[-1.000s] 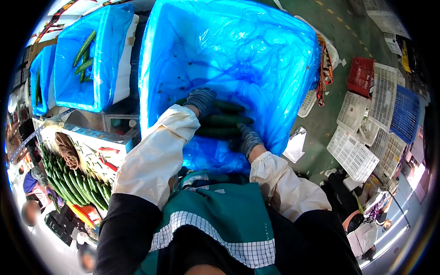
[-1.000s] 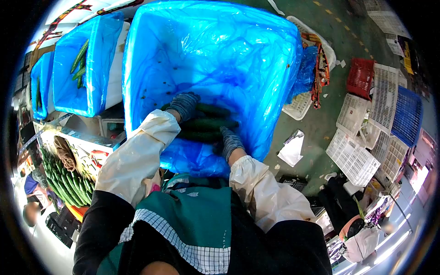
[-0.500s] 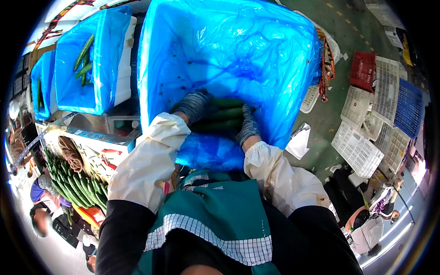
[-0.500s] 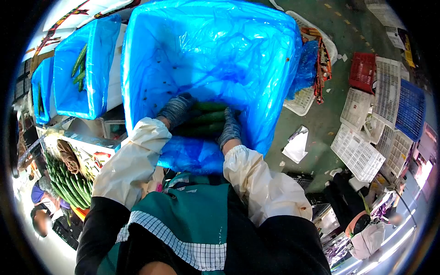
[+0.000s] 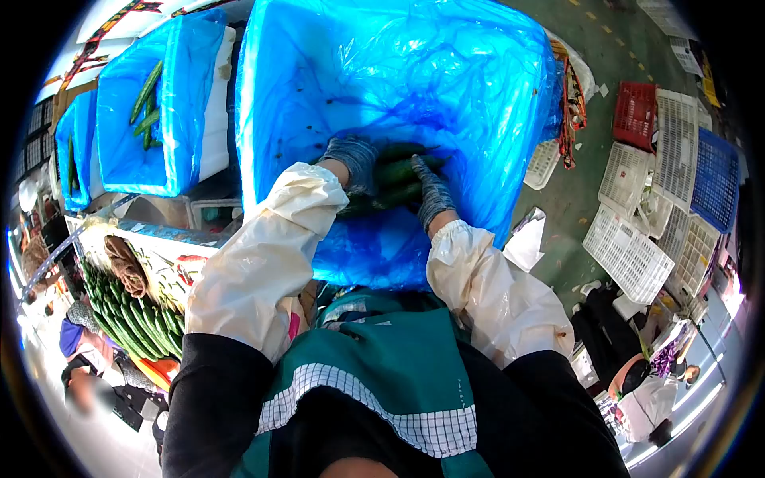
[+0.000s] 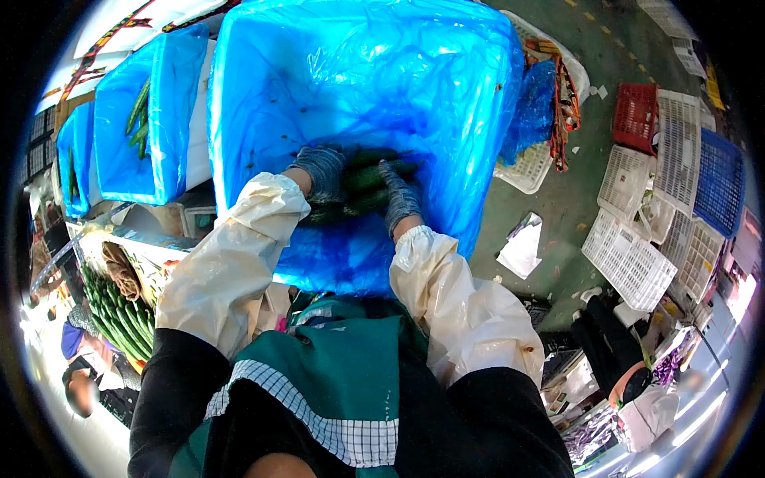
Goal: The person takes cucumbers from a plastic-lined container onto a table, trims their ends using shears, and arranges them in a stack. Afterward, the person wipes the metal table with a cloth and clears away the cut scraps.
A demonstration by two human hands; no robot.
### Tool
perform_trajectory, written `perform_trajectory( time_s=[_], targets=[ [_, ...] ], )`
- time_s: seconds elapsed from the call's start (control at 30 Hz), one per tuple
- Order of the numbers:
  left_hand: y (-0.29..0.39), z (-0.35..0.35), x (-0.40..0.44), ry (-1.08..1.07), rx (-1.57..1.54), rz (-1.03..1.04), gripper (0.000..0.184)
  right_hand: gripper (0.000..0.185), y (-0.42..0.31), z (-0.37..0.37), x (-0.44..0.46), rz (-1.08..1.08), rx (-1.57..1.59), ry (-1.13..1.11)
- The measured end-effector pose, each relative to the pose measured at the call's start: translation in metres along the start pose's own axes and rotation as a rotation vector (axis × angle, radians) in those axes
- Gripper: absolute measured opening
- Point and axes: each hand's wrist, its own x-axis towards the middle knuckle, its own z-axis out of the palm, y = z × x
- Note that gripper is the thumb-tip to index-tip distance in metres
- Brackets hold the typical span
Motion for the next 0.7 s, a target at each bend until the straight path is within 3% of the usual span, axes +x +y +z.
perform_trajectory(
  time_s=[0.07,0.1,0.2,0.33,0.4,0.5,0.57,0.7],
  targets=[
    [0.011,-0.019,-0.019,0.112,-0.245,0.242,0.090,0.071,0.025,-0.011,0.046,-0.137,-0.047,0.004],
    [0.020,-0.020,-0.019,0.111,-0.244,0.242,0.090,0.071,0.022,-0.008,0.037,-0.136,-0.045,0.004],
    [0.047,-0.019,-0.016,0.297,-0.017,0.112,0.083,0.070,0.016,-0.003,0.019,-0.167,-0.099,0.056],
    [0.025,0.008,0.024,0.234,-0.043,-0.030,0.079,0.068,0.011,-0.002,0.012,-0.104,-0.184,-0.008],
    [0.022,0.000,0.022,0.181,-0.076,-0.292,0.074,0.066,0.020,-0.005,0.017,-0.101,-0.222,-0.072],
    [0.030,-0.003,0.025,0.084,-0.030,-0.335,0.077,0.059,0.031,-0.005,0.037,-0.196,-0.241,-0.086],
    [0.028,-0.002,0.029,0.103,-0.049,-0.336,0.073,0.051,0.023,0.001,0.041,0.023,-0.294,0.100],
    [0.009,0.008,0.033,0.232,-0.222,-0.253,0.063,0.045,0.022,-0.007,0.028,-0.072,-0.350,-0.021]
  ],
)
